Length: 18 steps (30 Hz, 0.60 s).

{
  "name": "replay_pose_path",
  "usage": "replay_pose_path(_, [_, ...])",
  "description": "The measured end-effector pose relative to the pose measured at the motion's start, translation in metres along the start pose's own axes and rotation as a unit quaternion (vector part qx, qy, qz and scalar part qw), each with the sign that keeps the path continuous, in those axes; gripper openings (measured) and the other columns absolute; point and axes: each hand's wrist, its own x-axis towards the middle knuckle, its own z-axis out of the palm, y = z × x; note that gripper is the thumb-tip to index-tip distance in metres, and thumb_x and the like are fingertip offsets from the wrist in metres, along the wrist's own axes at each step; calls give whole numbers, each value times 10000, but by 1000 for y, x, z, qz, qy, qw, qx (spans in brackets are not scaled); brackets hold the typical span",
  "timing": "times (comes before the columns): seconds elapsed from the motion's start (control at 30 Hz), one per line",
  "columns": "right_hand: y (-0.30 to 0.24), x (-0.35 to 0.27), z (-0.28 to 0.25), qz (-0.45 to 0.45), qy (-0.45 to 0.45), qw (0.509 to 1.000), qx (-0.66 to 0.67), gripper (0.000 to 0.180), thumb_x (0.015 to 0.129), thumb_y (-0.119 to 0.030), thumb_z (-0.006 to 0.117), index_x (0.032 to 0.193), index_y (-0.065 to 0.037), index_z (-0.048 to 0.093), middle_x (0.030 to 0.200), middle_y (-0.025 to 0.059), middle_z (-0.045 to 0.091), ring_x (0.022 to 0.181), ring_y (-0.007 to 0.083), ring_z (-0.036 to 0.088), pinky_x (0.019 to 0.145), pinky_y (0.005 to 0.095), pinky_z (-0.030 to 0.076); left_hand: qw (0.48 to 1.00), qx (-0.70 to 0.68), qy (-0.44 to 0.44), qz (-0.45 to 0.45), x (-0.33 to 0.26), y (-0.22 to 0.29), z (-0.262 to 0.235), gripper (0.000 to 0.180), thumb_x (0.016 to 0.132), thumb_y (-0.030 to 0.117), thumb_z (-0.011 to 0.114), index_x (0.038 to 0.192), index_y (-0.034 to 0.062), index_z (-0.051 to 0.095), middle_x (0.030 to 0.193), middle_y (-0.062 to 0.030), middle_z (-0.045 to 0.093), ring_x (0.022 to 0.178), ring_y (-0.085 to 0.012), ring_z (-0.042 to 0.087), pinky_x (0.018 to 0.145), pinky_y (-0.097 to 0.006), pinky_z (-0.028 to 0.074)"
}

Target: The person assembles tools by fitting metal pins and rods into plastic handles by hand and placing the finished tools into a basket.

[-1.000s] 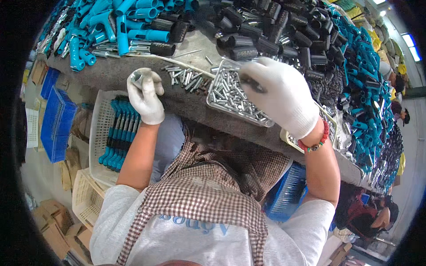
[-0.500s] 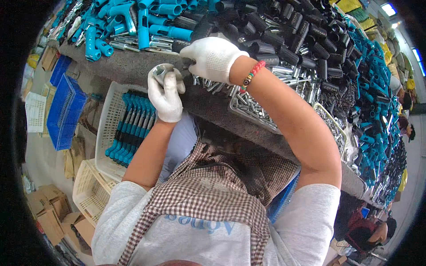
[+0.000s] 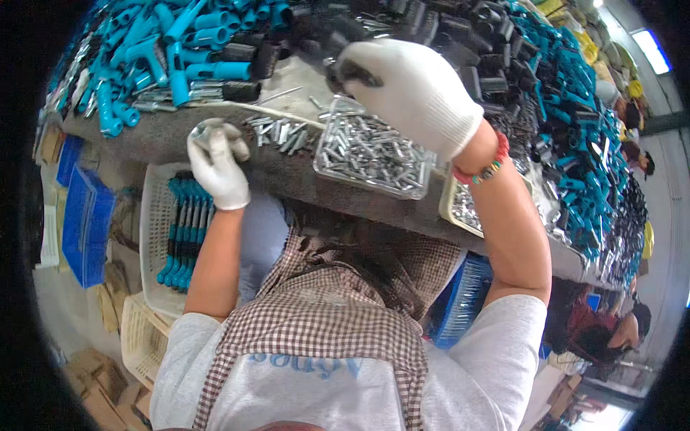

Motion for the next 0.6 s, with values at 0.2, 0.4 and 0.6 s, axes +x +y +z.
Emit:
replay_pose_path(0.2, [18,-66,-16,70,-73,993,-63,109,728,-131,687,814,-64,687,795,117,593,783,314,603,715,402,495,1000,0,10,-1,-2,-2,6,223,983,252,526,1060,43,522,785,-48,585,548,-93,478,476,-226,379])
replay_pose_path(0.4, [21,-89,-4,69,-41,996,-49,89,708,-95,688,796,-86,684,810,107,591,816,318,592,743,406,485,1000,6,8,8,-2,-2,6,205,978,247,543,1038,52,528,785,-47,585,548,-87,472,478,-224,370])
replay_pose_path(0.6, [24,-87,4,55,-60,996,-37,109,699,-124,691,791,-74,664,818,122,597,810,326,597,737,417,485,1000,1,8,8,-3,-2,7,209,973,252,556,1022,51,530,777,-48,585,546,-87,471,481,-228,372])
